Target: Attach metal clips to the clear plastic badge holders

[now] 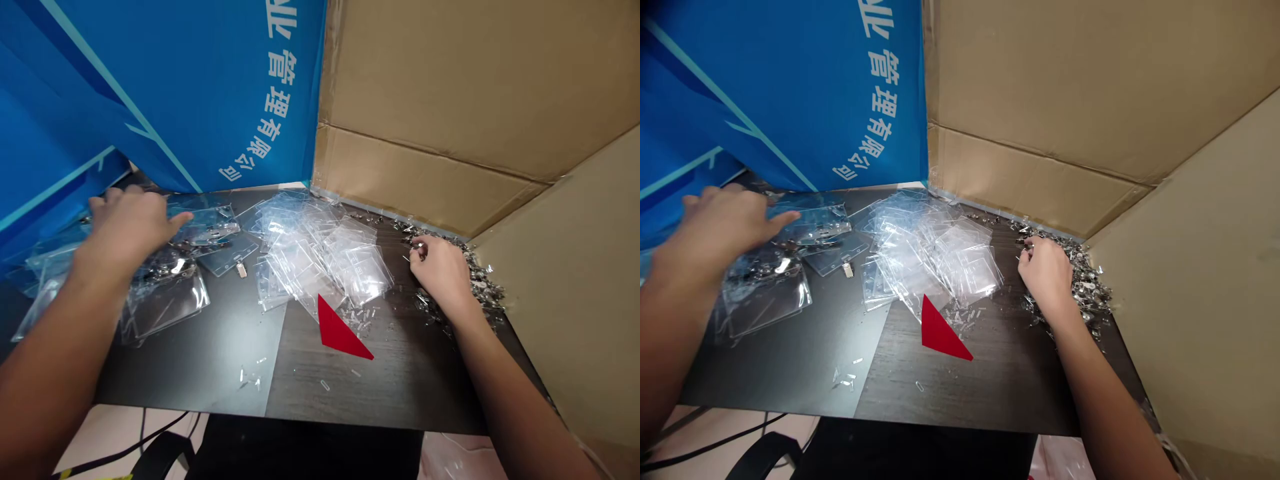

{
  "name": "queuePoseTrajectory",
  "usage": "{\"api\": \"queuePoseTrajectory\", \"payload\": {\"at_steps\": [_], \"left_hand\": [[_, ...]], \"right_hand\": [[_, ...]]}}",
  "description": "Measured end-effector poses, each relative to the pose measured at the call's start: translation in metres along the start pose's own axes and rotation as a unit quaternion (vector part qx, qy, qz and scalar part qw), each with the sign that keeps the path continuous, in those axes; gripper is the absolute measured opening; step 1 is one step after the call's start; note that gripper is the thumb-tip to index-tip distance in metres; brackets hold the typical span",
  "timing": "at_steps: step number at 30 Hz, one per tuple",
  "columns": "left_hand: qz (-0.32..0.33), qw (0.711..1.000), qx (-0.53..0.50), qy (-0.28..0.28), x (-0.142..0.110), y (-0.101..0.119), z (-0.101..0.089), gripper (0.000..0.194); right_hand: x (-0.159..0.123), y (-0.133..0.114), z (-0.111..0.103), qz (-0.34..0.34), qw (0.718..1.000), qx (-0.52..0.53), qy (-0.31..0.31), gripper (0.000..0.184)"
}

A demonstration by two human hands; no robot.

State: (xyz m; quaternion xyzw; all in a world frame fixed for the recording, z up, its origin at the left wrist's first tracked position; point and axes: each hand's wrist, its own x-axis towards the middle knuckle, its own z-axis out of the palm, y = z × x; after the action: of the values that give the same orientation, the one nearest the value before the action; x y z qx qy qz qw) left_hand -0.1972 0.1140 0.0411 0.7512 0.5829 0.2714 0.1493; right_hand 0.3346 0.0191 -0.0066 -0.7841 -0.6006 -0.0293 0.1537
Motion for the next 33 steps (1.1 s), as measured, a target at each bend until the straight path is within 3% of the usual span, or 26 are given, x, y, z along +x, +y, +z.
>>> {"api": "queuePoseTrajectory", "payload": {"at_steps": [2, 4, 8, 11, 14, 19, 25, 30, 33], "left_hand": [[-0.009, 0.987, 0.155, 0.033, -0.01, 0.038, 0.018, 0.062], [0.066, 0.977, 0.203, -0.012, -0.019, 0.073, 0.042, 0.056], [0.283, 0.943, 0.131, -0.118, -0.038, 0.114, 0.091, 0.044], [0.349, 0.918, 0.056, -0.18, -0.052, 0.124, 0.111, 0.039], [0.358, 0.913, 0.019, -0.194, -0.059, 0.125, 0.117, 0.034], [0.359, 0.914, 0.023, -0.189, -0.059, 0.125, 0.118, 0.031], [0.358, 0.912, 0.031, -0.198, -0.061, 0.128, 0.117, 0.028], [0.351, 0.913, 0.014, -0.207, -0.063, 0.131, 0.118, 0.028], [0.357, 0.91, 0.019, -0.208, -0.064, 0.132, 0.117, 0.029]], "right_hand": [[0.001, -0.003, -0.002, -0.003, 1.0, 0.024, 0.013, 0.039], [0.001, -0.007, -0.003, -0.01, 0.998, 0.055, 0.018, 0.038], [-0.007, -0.019, -0.003, -0.044, 0.992, 0.115, -0.025, 0.037], [-0.02, -0.03, -0.003, -0.08, 0.984, 0.144, -0.072, 0.036], [-0.032, -0.04, 0.0, -0.107, 0.979, 0.141, -0.102, 0.035], [-0.038, -0.045, 0.008, -0.129, 0.979, 0.104, -0.119, 0.064], [-0.037, -0.047, 0.001, -0.135, 0.977, 0.089, -0.14, 0.04], [-0.042, -0.047, 0.001, -0.149, 0.974, 0.104, -0.135, 0.053], [-0.046, -0.048, 0.003, -0.178, 0.973, 0.091, -0.118, 0.031]]}}
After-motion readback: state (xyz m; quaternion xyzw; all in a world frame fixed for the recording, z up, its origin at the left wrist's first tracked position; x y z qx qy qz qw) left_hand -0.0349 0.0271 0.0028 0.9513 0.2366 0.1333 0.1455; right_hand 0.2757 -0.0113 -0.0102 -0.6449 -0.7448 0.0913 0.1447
